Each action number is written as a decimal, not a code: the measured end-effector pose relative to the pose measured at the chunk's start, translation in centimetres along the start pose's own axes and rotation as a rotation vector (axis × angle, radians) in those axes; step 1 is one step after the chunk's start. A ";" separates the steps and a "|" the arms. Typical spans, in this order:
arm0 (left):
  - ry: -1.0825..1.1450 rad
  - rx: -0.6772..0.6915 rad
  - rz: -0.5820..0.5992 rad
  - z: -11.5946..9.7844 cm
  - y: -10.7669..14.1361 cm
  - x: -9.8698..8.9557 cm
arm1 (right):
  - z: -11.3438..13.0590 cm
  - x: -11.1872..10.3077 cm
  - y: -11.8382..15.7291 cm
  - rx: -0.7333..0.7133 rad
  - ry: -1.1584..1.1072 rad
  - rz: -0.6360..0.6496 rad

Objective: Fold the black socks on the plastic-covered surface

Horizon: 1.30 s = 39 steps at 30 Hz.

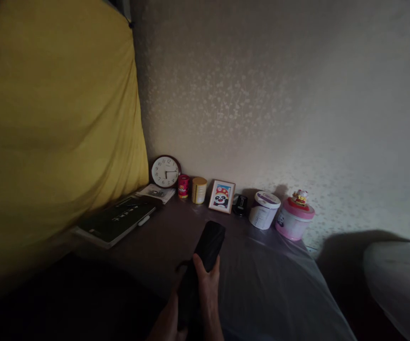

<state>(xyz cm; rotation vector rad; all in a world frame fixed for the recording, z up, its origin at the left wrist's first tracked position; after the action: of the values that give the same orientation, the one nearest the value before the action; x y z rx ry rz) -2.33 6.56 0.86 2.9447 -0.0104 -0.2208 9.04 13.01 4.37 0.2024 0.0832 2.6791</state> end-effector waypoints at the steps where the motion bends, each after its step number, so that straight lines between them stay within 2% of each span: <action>1: 0.002 0.015 -0.003 -0.2 0.0 -0.1 | 0.0 -0.1 0.0 -0.006 0.003 -0.016; 7: 0.058 0.076 0.056 -1.0 0.5 -0.2 | -1.1 -0.2 -0.4 0.075 -0.063 0.014; 12: 0.069 0.026 0.148 -0.2 1.2 0.9 | -1.0 0.2 0.0 0.119 -0.095 0.070; 14: 0.055 0.030 0.137 0.0 1.2 0.9 | -0.6 0.6 0.3 0.110 -0.073 0.085; 19: 0.037 0.071 0.071 -0.2 0.6 0.0 | 0.0 0.7 0.6 0.012 -0.015 0.012; 24: 0.065 0.085 0.087 -0.2 0.3 -0.2 | -1.3 0.9 0.5 0.095 -0.063 0.043; 26: 0.124 0.065 0.154 0.0 0.3 0.3 | -1.7 0.8 0.5 0.143 -0.082 0.054; 29: 0.352 0.057 0.236 -0.2 0.1 0.9 | -1.9 1.1 0.5 0.190 -0.123 0.084; 31: 0.448 0.044 0.209 -0.1 -0.3 0.5 | -1.9 1.3 0.4 0.186 -0.134 0.094; 34: 0.340 0.038 0.145 0.9 -0.8 0.0 | -1.8 1.4 0.3 0.136 -0.072 0.095; 39: -0.067 0.356 -0.052 -0.1 -1.6 -1.8 | -1.1 1.6 -0.3 -0.086 0.115 0.120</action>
<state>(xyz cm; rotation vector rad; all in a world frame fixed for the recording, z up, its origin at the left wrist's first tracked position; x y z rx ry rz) -4.15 8.20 0.96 3.2929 0.0191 -0.3589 7.53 13.92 3.49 0.0268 -0.0097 2.8053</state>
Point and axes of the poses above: each hand's wrist, its own y-axis away from the middle knuckle, its own x-axis out of the palm, z = x × y, the point moved 10 cm from there along -y, towards the middle knuckle, and after that the axes turned 9 degrees about -z, right-handed, at the moved point
